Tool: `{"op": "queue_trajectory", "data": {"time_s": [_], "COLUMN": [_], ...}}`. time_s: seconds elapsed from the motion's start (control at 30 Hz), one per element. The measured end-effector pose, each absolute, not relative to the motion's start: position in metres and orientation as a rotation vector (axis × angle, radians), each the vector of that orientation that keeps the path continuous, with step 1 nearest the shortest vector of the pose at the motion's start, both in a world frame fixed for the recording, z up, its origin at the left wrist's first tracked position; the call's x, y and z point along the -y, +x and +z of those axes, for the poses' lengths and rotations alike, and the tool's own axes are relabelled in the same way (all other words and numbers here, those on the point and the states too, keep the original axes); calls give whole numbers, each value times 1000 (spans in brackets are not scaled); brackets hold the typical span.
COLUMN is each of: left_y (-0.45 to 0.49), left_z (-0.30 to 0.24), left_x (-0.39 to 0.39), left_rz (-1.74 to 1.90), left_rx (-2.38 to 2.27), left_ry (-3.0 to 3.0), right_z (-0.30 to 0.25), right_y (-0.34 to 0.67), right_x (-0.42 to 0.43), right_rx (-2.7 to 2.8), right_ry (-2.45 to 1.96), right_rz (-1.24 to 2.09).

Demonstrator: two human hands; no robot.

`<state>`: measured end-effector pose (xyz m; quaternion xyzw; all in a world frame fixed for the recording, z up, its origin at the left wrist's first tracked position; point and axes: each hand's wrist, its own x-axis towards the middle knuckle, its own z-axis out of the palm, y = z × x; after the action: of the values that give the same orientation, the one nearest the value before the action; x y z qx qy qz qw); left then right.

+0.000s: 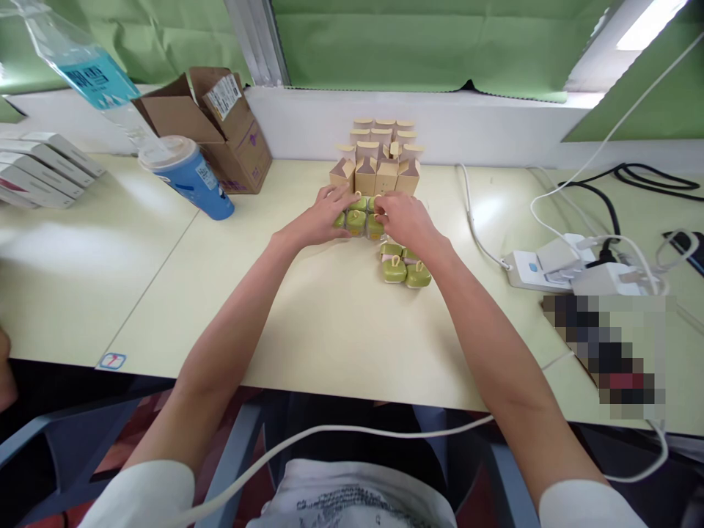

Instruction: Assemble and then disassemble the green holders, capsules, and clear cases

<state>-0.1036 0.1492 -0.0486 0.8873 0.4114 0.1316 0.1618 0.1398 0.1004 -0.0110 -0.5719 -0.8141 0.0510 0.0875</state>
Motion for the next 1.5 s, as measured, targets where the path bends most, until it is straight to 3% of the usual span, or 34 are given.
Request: {"op": "queue_trajectory", "data": {"time_s": [0.67, 0.9, 1.5], "left_y": [-120, -123, -130], "left_z": [-48, -45, -58], "left_x": [-158, -158, -169], "left_rz": [483, 543, 575], "left_rx": [-1252, -1137, -1209], "left_ry": [2408, 2308, 2237], "right_z": [-22, -30, -51], "right_y": [141, 158, 162], "right_x": [-106, -116, -132], "right_rx": [2338, 2385, 2266], "right_ry": [-1669, -1644, -1555], "right_rz": [217, 90, 429]}}
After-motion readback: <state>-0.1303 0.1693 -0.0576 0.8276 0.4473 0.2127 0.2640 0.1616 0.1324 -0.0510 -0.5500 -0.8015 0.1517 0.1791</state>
